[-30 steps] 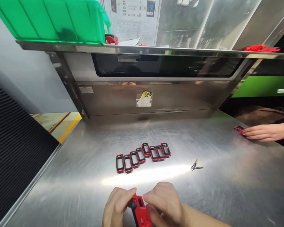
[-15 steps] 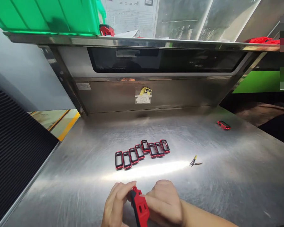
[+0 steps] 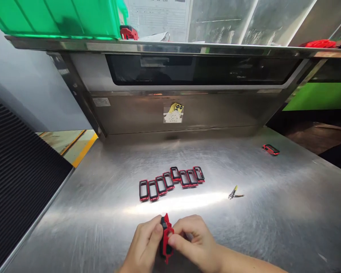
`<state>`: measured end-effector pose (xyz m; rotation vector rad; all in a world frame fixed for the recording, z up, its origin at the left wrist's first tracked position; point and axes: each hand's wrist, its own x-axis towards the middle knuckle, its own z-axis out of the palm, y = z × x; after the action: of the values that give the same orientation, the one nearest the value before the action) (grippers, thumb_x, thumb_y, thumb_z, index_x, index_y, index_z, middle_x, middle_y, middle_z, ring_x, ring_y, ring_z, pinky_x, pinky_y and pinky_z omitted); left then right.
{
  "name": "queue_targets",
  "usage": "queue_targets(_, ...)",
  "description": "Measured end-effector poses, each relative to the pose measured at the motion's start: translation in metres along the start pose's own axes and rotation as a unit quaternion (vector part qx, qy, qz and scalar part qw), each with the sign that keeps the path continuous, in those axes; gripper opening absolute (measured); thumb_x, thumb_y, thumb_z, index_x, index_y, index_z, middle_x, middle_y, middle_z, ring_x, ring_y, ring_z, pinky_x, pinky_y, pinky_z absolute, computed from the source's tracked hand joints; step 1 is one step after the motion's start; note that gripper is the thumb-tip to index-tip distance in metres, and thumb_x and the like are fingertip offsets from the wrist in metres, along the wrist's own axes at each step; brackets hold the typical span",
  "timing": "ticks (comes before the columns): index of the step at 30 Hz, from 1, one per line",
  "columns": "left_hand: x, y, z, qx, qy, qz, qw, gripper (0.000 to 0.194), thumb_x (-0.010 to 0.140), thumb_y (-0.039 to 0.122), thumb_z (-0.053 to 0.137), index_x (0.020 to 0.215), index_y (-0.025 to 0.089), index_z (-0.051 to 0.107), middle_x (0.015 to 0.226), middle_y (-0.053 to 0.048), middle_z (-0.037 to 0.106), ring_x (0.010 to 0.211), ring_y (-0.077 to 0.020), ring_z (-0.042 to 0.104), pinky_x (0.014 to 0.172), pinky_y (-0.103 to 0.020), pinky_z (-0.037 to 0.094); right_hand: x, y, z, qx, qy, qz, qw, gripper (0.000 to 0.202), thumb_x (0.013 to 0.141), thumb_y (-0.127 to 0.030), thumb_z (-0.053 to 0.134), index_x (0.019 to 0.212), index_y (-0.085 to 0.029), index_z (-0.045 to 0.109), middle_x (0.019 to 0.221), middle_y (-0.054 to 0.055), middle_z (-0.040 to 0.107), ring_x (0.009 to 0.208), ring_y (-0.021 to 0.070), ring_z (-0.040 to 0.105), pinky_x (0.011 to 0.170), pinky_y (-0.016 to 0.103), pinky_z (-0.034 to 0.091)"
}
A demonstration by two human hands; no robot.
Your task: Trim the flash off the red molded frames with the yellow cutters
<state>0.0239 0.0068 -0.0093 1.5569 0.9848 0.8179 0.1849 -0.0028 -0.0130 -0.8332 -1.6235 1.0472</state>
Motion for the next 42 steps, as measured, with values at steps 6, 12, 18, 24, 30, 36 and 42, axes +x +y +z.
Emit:
queue_targets(6,0.002,0.012,0.004,-0.056,-0.009,-0.061,0.997,0.058,0.089,0.062,0.036,0.063,0.017,0.062,0.055,-0.001,0.057,0.056,-0.0148,0.05,0.055,-0.023,0.041,0.001,-0.002,-0.001,0.083,-0.025,0.093,0.992,0.049,0.094,-0.051,0.05,0.061,-0.015,0.052,0.049,-0.003,0.044,0.045,0.0088,0.038,0.044,0.019,0.031)
queue_targets(12,0.001,0.014,0.005,-0.06,0.005,-0.107,0.992,0.067,0.08,0.073,0.04,0.053,0.016,0.064,0.046,0.0,0.054,0.049,-0.0135,0.047,0.051,-0.023,0.039,0.001,-0.003,0.0,0.116,-0.032,0.153,0.981,0.055,0.09,-0.063,0.049,0.061,-0.016,0.049,0.05,-0.002,0.045,0.045,0.009,0.039,0.045,0.02,0.031)
queue_targets(18,0.004,0.012,0.005,-0.097,0.006,-0.151,0.984,0.067,0.074,0.076,0.046,0.052,0.015,0.062,0.046,0.0,0.053,0.046,-0.0107,0.043,0.045,-0.021,0.035,0.001,0.001,0.0,0.148,-0.032,0.18,0.972,0.056,0.087,-0.066,0.051,0.062,-0.016,0.047,0.049,-0.003,0.044,0.043,0.0083,0.037,0.044,0.019,0.029)
queue_targets(24,0.012,0.009,0.005,-0.16,-0.028,-0.217,0.963,0.067,0.065,0.08,0.051,0.045,0.016,0.055,0.042,0.0,0.055,0.037,-0.0088,0.044,0.04,-0.02,0.033,0.002,0.0,-0.001,0.129,-0.03,0.161,0.978,0.054,0.091,-0.061,0.049,0.063,-0.016,0.052,0.049,-0.003,0.045,0.044,0.0087,0.038,0.044,0.019,0.031)
queue_targets(30,0.013,0.012,0.007,-0.255,0.057,-0.3,0.917,0.059,0.061,0.074,0.059,0.051,0.016,0.053,0.038,0.004,0.05,0.031,-0.0045,0.037,0.033,-0.016,0.025,0.004,-0.001,0.0,-0.052,-0.056,-0.098,0.992,0.042,0.099,-0.046,0.044,0.087,-0.014,0.067,0.056,0.001,0.06,0.05,0.0132,0.053,0.054,0.022,0.042)
queue_targets(36,0.014,0.014,0.004,-0.29,0.007,-0.312,0.905,0.058,0.068,0.072,0.056,0.055,0.016,0.056,0.038,0.005,0.051,0.029,-0.0043,0.037,0.031,-0.015,0.024,0.002,0.006,0.002,-0.162,-0.038,-0.148,0.975,0.04,0.1,-0.047,0.044,0.086,-0.016,0.066,0.057,0.002,0.063,0.047,0.0137,0.054,0.05,0.024,0.038)
queue_targets(42,0.014,-0.002,0.006,-0.233,-0.039,-0.293,0.926,0.067,0.061,0.083,0.047,0.047,0.018,0.051,0.033,0.003,0.049,0.029,-0.0084,0.043,0.035,-0.019,0.03,-0.001,0.003,0.0,-0.184,-0.02,-0.169,0.968,0.038,0.103,-0.04,0.037,0.09,-0.018,0.064,0.061,0.003,0.066,0.05,0.0145,0.057,0.052,0.025,0.04)
